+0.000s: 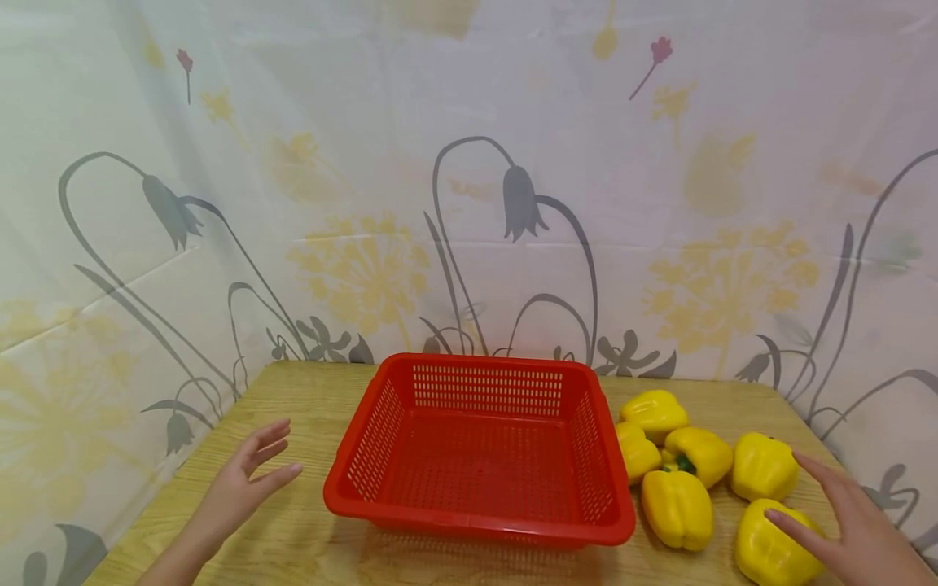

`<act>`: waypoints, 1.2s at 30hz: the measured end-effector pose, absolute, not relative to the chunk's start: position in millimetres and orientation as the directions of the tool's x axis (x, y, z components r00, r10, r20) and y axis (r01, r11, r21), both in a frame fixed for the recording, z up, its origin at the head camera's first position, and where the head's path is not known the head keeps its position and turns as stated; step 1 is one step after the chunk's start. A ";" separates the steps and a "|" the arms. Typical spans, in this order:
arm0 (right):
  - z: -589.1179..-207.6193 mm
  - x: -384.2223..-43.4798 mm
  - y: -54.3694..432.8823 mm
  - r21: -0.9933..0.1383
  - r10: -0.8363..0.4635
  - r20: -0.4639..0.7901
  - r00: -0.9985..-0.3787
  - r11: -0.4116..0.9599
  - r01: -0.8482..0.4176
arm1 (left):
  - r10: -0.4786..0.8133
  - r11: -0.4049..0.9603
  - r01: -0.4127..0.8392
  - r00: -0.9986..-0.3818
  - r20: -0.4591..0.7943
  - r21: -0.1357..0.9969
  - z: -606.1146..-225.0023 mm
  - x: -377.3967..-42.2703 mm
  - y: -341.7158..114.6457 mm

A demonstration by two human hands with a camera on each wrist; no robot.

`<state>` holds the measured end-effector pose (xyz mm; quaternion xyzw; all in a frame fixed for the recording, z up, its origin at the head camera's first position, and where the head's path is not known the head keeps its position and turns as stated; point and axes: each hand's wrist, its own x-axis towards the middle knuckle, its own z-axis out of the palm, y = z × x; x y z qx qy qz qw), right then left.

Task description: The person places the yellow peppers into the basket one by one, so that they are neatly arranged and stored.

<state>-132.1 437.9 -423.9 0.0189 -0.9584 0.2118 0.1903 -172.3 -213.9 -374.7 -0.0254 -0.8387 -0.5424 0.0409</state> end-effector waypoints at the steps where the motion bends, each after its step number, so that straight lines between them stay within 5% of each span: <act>1: -423.9 -132.2 438.1 -0.402 0.049 0.356 -0.933 0.910 -0.106 | 0.001 0.399 0.087 -0.996 0.094 0.913 -375.2 -172.3 -213.1; 26: -438.5 -131.5 444.7 -0.437 0.062 0.345 -0.937 0.894 -0.102 | 0.038 0.307 0.101 -0.995 0.094 0.946 -381.1 -176.2 -186.7; 36: -441.4 -129.5 442.1 -0.438 0.120 0.255 -0.959 0.899 -0.004 | 0.021 0.210 0.056 -0.998 0.053 0.976 -389.8 -172.1 -179.3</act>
